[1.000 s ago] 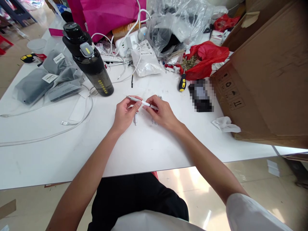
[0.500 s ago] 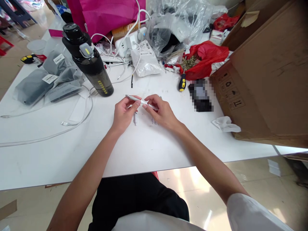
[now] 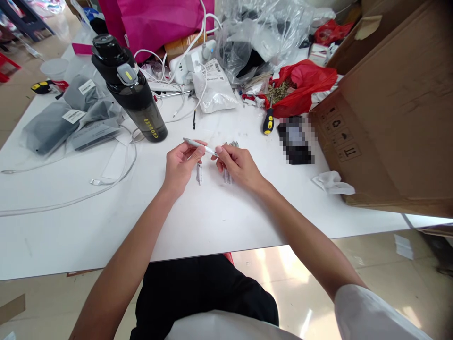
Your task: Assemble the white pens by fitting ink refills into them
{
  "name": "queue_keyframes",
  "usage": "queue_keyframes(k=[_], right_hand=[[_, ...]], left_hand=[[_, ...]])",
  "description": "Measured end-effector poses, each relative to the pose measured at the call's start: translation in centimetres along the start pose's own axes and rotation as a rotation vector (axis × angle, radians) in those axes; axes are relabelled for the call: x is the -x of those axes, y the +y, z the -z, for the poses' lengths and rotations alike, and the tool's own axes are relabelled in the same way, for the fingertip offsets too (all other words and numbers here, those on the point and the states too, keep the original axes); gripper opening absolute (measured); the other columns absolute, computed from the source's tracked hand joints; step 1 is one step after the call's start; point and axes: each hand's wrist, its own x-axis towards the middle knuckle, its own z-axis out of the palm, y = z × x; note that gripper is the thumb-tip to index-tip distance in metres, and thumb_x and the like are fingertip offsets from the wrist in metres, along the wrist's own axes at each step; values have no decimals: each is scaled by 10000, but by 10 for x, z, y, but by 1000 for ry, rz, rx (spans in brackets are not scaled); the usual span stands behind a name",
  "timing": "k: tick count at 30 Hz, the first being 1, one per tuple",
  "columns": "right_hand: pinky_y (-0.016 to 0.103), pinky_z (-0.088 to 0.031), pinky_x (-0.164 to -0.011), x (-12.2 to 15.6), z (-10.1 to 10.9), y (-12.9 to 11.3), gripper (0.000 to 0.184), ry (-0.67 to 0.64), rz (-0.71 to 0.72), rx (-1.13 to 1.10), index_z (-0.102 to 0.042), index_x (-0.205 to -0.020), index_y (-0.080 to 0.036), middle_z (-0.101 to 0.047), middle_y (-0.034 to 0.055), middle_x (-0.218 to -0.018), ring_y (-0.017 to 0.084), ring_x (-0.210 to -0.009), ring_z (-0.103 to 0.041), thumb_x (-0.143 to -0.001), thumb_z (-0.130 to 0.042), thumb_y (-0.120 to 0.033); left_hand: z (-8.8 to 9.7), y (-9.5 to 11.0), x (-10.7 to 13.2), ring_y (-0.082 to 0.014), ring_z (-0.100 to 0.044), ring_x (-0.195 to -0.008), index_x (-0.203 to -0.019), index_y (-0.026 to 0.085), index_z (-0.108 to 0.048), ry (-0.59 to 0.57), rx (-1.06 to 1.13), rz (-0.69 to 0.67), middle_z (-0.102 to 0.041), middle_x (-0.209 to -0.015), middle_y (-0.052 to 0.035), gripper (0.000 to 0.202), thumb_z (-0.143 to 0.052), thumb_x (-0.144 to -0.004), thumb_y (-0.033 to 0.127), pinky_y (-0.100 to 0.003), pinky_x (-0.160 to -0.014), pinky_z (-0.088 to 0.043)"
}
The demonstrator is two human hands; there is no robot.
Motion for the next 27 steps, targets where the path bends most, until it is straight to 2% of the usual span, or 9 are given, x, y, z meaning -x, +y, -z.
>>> queue_keyframes(k=[2,4,6,10,13,17,19,22,27], right_hand=[[327,-387,-611,-1,0,-1,619,15,-25,-68,-682,-984,-238,-653,-17,-703,150,-601,-496,-1077,-533,-831],[317,-380,-596,-1,-1,-2,597,62,-14,-127,-663,-1058,-253,-658,-29,-731,148,-617,-516,-988,-684,-845],[311,-371,-579,-2,-2,-2,620,92,-6,-161,-658,-1023,-256,-661,-26,-739,145,-620,-512,-915,-768,-857],[309,-321,-522,-4,0,-1,654,62,-88,-243,-678,-866,-235,-605,-23,-629,125,-542,-417,-961,-682,-882],[295,-284,-473,-6,1,0,682,58,-167,-393,-684,-868,-232,-527,-46,-565,110,-491,-348,-960,-652,-907],[271,-362,-479,-9,1,0,591,109,-150,-531,-683,-1070,-275,-621,-53,-708,114,-549,-443,-849,-886,-785],[273,-413,-500,-10,0,0,581,133,-115,-548,-706,-1100,-275,-678,-35,-775,118,-589,-493,-822,-940,-728],[282,-453,-520,-10,-3,1,560,187,-79,-574,-720,-1016,-256,-702,-16,-763,122,-593,-521,-838,-914,-751],[296,-453,-529,-11,-3,7,601,322,-76,-493,-589,-822,-263,-586,-40,-646,125,-552,-473,-871,-859,-798]], left_hand=[[0,1,0,-192,-716,-913,-1027,229,-863,-4,15,8,-793,-997,-66,435,-985,-824,594,-293,-774,-574],[0,1,-1,-184,-712,-911,-1029,233,-867,6,45,24,-793,-1005,-62,433,-994,-814,587,-283,-771,-570],[1,2,-1,-179,-706,-909,-1029,239,-872,19,70,37,-791,-1005,-60,429,-1000,-809,584,-278,-767,-569],[2,2,0,-191,-718,-926,-1041,244,-875,7,65,38,-802,-1035,-70,427,-991,-821,590,-297,-777,-578],[1,0,1,-197,-724,-931,-1053,235,-873,-17,58,18,-811,-1061,-76,432,-997,-819,577,-309,-776,-575],[0,0,-1,-191,-723,-913,-1055,243,-876,27,83,28,-813,-1036,-75,419,-998,-817,565,-303,-750,-575],[1,1,-1,-189,-726,-913,-1045,250,-881,55,101,33,-811,-997,-68,403,-1001,-810,555,-293,-741,-574],[2,3,-2,-185,-728,-886,-998,247,-890,48,106,26,-806,-913,-56,358,-1009,-796,518,-288,-734,-564],[0,3,1,-186,-707,-782,-921,231,-894,-15,8,3,-804,-859,-47,321,-1028,-750,468,-318,-702,-558]])
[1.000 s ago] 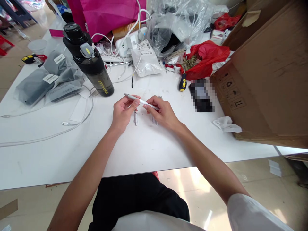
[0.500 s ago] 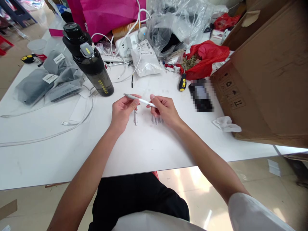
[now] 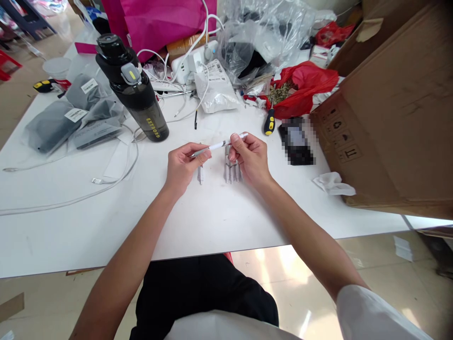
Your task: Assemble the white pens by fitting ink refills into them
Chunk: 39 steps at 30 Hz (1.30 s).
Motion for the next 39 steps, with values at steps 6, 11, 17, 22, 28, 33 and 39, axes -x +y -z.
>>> queue_keyframes(k=[6,11,17,22,28,33,39], right_hand=[[319,-584,-673,-2,2,2,550,-40,99,65,-721,-1083,-274,-717,24,-941,181,-814,-682,-944,-782,-803],[411,-653,-1005,0,2,3,483,-182,171,1,-720,-1265,-313,-826,55,-1256,238,-1185,-789,-1010,-761,-722],[386,-660,-940,2,2,4,399,-88,158,-30,-747,-1048,-276,-874,29,-1077,225,-1015,-830,-947,-882,-637],[364,-649,-836,2,0,4,443,2,169,12,-738,-979,-270,-834,15,-949,219,-915,-810,-889,-924,-662],[296,-581,-643,-11,5,-8,559,115,63,-201,-564,-931,-309,-562,-50,-745,163,-717,-646,-920,-802,-815],[266,-300,-414,-19,28,-25,624,123,-167,-532,-434,-772,-281,-264,-96,-606,124,-494,-257,-963,-787,-758],[278,-170,-411,-19,49,-24,662,248,-279,-822,-228,-721,-271,-184,-97,-554,116,-485,-117,-1051,-653,-656]], left_hand=[[-3,-2,2,-205,-750,-799,-925,227,-905,8,-78,-22,-825,-870,-57,284,-1009,-776,446,-348,-768,-607],[-3,-1,2,-231,-804,-840,-959,217,-908,-12,-9,28,-843,-868,-69,356,-1017,-763,493,-373,-836,-642],[-4,-4,7,-231,-773,-875,-971,257,-937,34,-242,-95,-880,-955,-50,207,-986,-822,393,-377,-859,-620],[-10,-2,14,-203,-729,-805,-941,269,-919,38,-374,-199,-873,-938,-21,106,-947,-870,343,-362,-804,-587],[-10,-1,13,-219,-782,-976,-988,234,-866,-46,-348,-221,-865,-1006,-63,291,-841,-1000,524,-352,-890,-573],[-2,-4,3,-201,-774,-908,-961,211,-825,112,-218,-124,-834,-936,-74,453,-762,-1033,653,-343,-884,-591],[3,-4,-2,-177,-739,-870,-931,214,-807,193,-200,-101,-804,-911,-64,453,-723,-1067,638,-318,-831,-576]])
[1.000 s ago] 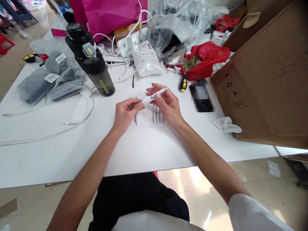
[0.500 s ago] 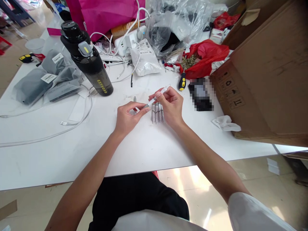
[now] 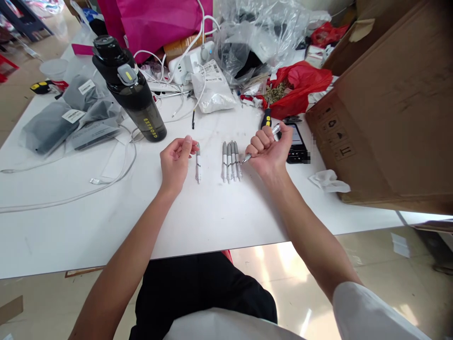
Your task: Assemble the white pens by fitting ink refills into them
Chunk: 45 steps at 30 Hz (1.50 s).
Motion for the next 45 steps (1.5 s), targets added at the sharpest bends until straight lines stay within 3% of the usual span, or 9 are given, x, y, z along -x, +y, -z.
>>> queue_keyframes(k=[8,14,17,22,27,29,33,40,45], right_hand=[[287,-151,-427,3,-1,-2,664,-24,-6,-64,-215,-717,-271,-150,-100,-564,113,-491,-95,-1004,-720,-593],[280,-204,-418,0,-2,-2,692,-76,71,0,-249,-698,-273,-158,-101,-562,121,-492,-119,-977,-757,-652],[256,-320,-458,-5,-10,-3,690,-121,217,227,-308,-690,-266,-248,-85,-590,125,-515,-240,-958,-785,-686],[306,-463,-570,-6,-10,-7,616,-66,535,748,-588,-795,-298,-428,-37,-687,169,-603,-469,-952,-660,-890],[389,-562,-804,16,30,-12,517,-184,679,1308,-814,-1125,-280,-717,62,-969,228,-860,-660,-1062,-629,-759],[461,-576,-934,27,49,-10,527,-245,714,1598,-797,-1340,-246,-738,148,-1217,302,-1098,-691,-1112,-582,-669],[598,-507,-1094,44,72,3,642,-291,674,2017,-643,-1605,-144,-674,235,-1363,384,-1217,-610,-1165,-427,-560],[604,-464,-1135,61,70,13,637,-404,620,2137,-574,-1659,-184,-595,233,-1502,397,-1296,-544,-1167,-426,-561],[609,-459,-1161,67,69,17,637,-399,626,2111,-555,-1668,-202,-601,227,-1530,402,-1342,-545,-1166,-440,-575]], left_hand=[[1,-2,-1,-193,-743,-892,-935,224,-774,-21,-80,-30,-799,-931,-65,347,-725,-1088,532,-337,-849,-571],[4,-21,-2,-208,-672,-906,-1149,251,-712,-129,-440,-121,-762,-1044,-46,191,-794,-1016,361,-360,-851,-538],[5,-27,-1,-253,-673,-969,-1253,253,-643,-183,-652,-179,-726,-1066,-49,386,-861,-942,323,-414,-938,-527],[8,-24,0,-297,-683,-944,-1233,247,-617,-271,-782,-196,-699,-929,-34,314,-742,-951,187,-440,-937,-495],[10,-19,-1,-287,-674,-863,-1169,260,-635,-238,-755,-172,-683,-881,-22,298,-744,-908,169,-397,-836,-485],[9,-18,-1,-284,-672,-848,-1141,260,-646,-221,-733,-157,-685,-859,-18,291,-764,-891,171,-387,-813,-480],[7,-18,-1,-250,-647,-769,-1115,266,-673,-180,-623,-90,-721,-836,-4,285,-796,-867,195,-359,-755,-458],[6,-19,-5,-154,-566,-669,-1102,228,-743,-74,-263,-19,-739,-865,4,228,-779,-879,256,-313,-728,-485],[2,-19,-10,-154,-643,-732,-1126,197,-780,-79,31,92,-738,-898,-22,321,-824,-853,361,-295,-701,-507]])
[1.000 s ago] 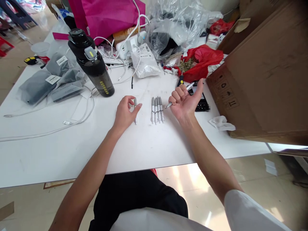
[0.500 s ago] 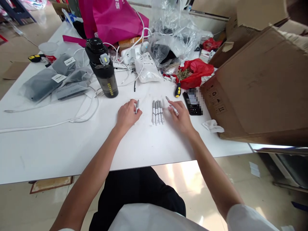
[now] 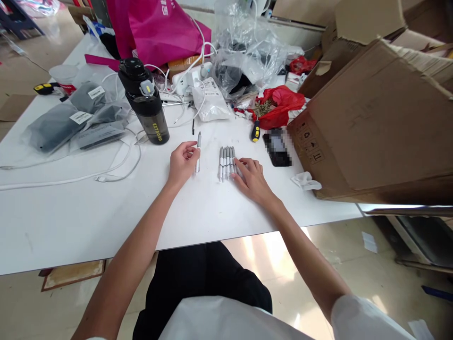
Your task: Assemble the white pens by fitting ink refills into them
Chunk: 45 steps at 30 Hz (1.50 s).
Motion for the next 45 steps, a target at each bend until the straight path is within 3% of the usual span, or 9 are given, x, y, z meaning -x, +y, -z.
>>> queue_keyframes(k=[5,11,14,16,20,25,30,37,45], right_hand=[[608,-485,-1167,14,8,11,488,132,-42,-31,-658,-1530,-214,-651,221,-1459,384,-1316,-612,-1159,-482,-477],[734,-454,-1166,78,58,76,479,406,-335,281,-666,-1488,-158,-637,275,-1502,472,-1409,-558,-1060,-473,-253],[729,-428,-1184,109,79,100,523,363,-406,393,-648,-1512,-150,-561,313,-1627,511,-1478,-491,-1026,-467,-209],[729,-448,-1154,120,84,107,436,295,-392,419,-717,-1375,-158,-566,322,-1627,527,-1460,-495,-1011,-490,-238],[714,-548,-1012,122,82,109,241,240,-443,391,-732,-985,-216,-741,304,-1259,497,-1211,-648,-974,-516,-322],[586,-625,-968,113,80,66,225,347,-423,74,-721,-975,-245,-802,192,-1158,371,-1054,-764,-989,-657,-460],[413,-644,-785,96,71,-8,221,292,-425,-454,-768,-997,-262,-799,110,-1273,268,-1005,-794,-1008,-791,-481],[477,-633,-786,61,65,-66,36,190,-165,-542,-792,-999,-343,-832,58,-1166,298,-1013,-791,-1025,-815,-335],[470,-708,-820,59,61,-83,196,220,-272,-789,-833,-1108,-363,-824,71,-1206,302,-1057,-822,-954,-909,-268]], left_hand=[[-1,12,0,-170,-706,-827,-1032,212,-806,-88,261,88,-755,-925,-50,297,-856,-805,396,-276,-699,-524],[4,24,-1,-184,-758,-967,-1051,246,-806,-96,359,111,-793,-1068,-64,304,-868,-801,409,-267,-769,-559],[4,26,0,-180,-744,-962,-1033,257,-817,-109,396,126,-775,-1046,-56,257,-853,-826,406,-264,-760,-560],[2,27,2,-188,-732,-937,-1007,257,-808,-127,397,137,-750,-1006,-60,238,-831,-848,433,-277,-757,-576],[0,29,5,-193,-711,-854,-968,252,-754,-188,379,162,-693,-956,-59,285,-810,-864,511,-321,-763,-612],[-2,39,8,-165,-638,-679,-930,254,-677,-262,409,217,-654,-868,-38,329,-804,-874,553,-326,-635,-584],[-6,49,22,-89,-279,-472,-946,274,-690,-456,294,285,-461,-685,42,436,-852,-884,674,-278,-438,-257],[-13,57,46,-137,-449,-572,-981,275,-786,-773,-63,44,-493,-671,39,502,-1017,-748,655,-326,-554,-412],[-7,74,51,-99,-426,-532,-862,237,-777,-851,-269,102,-713,-802,0,223,-895,-916,419,-298,-499,-358]])
